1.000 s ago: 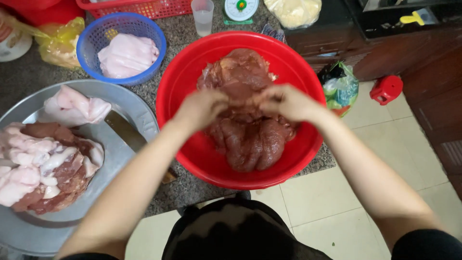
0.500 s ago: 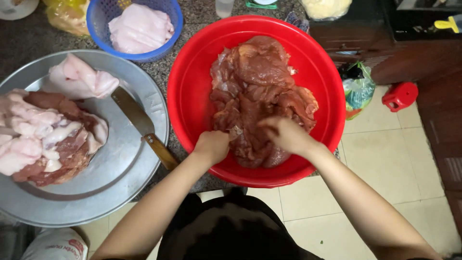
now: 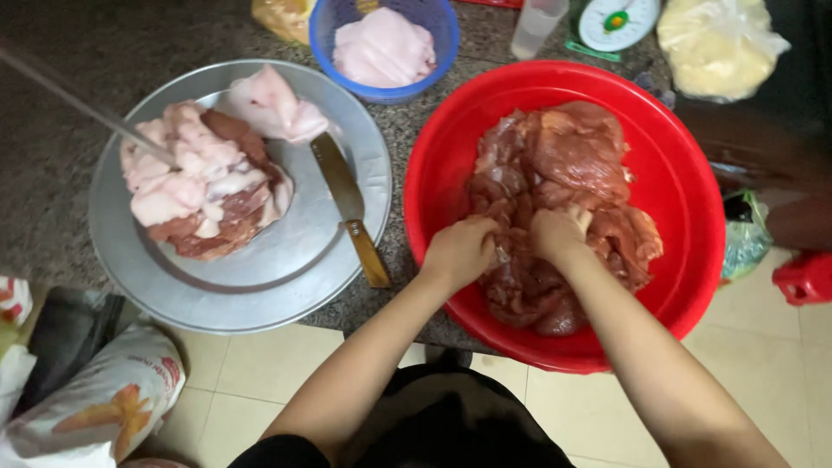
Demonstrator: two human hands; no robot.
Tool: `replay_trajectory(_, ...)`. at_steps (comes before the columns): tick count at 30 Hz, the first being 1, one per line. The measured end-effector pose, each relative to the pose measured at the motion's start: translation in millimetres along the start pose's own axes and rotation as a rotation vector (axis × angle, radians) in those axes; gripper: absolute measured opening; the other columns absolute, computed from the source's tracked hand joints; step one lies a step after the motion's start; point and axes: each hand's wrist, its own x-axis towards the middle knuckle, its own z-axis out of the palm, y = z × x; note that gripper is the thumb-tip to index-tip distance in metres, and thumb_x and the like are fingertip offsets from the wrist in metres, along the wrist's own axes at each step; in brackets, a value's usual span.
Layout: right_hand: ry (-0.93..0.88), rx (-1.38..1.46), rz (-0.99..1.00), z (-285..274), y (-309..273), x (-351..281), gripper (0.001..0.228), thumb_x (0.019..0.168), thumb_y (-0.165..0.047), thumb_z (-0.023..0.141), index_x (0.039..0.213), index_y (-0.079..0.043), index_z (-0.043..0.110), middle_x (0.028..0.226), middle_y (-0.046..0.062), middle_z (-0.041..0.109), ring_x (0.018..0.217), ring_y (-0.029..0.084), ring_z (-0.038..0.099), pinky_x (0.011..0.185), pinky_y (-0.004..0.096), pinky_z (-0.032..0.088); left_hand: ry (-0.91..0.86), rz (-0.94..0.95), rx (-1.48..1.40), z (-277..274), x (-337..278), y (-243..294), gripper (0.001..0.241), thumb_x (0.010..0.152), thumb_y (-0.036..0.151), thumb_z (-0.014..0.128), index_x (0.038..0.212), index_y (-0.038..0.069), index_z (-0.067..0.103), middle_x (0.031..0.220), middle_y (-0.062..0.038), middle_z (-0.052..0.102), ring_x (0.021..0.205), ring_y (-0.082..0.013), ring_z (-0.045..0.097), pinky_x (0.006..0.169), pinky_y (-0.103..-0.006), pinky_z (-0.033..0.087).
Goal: Stacking thin slices of raw meat and pork fat onto a vertical roasting spit.
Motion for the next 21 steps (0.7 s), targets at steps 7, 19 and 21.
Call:
replay_trajectory(7,-0.069,0.067,-0.042,-65,-3,-51,0.061,0.084,-0.057,0.074,0.127,-0.014,0.069,0.148,0.012,0.050,0.140,0.040,0.034,0.110,0.059,0.027,0.015,0.037,-0.082,0,-3,0,0.021,0.092,0.017,0.057,0.106,0.011,0.073,0.106,-0.014,0.073,0.098,-0.0353,0.070,0.084,-0.0487,0.055)
replay_trajectory(19,0.291,0.635,-0.175,-90,36,-104,0.036,0.085,-0.040,0.081,0.102,-0.009,0.074,0.091,0.015,0.073,0.095,0.033,0.069,0.097,0.049,0.045,-0.030,-0.017,-0.180,-13,1,8,0.024,0.093,0.018,0.058,0.110,0.009,0.072,0.109,-0.014,0.074,0.101,-0.0347,0.070,0.086,-0.0456,0.055)
replay_trajectory(21,0.371,0.860,-0.246,-96,39,-114,0.031,0.083,-0.026,0.082,0.105,-0.006,0.073,0.086,0.013,0.071,0.080,0.027,0.070,0.079,0.038,0.054,-0.002,0.013,-0.175,-11,0,4,0.025,0.092,0.016,0.059,0.112,0.008,0.072,0.110,-0.015,0.074,0.102,-0.0358,0.069,0.088,-0.0459,0.055)
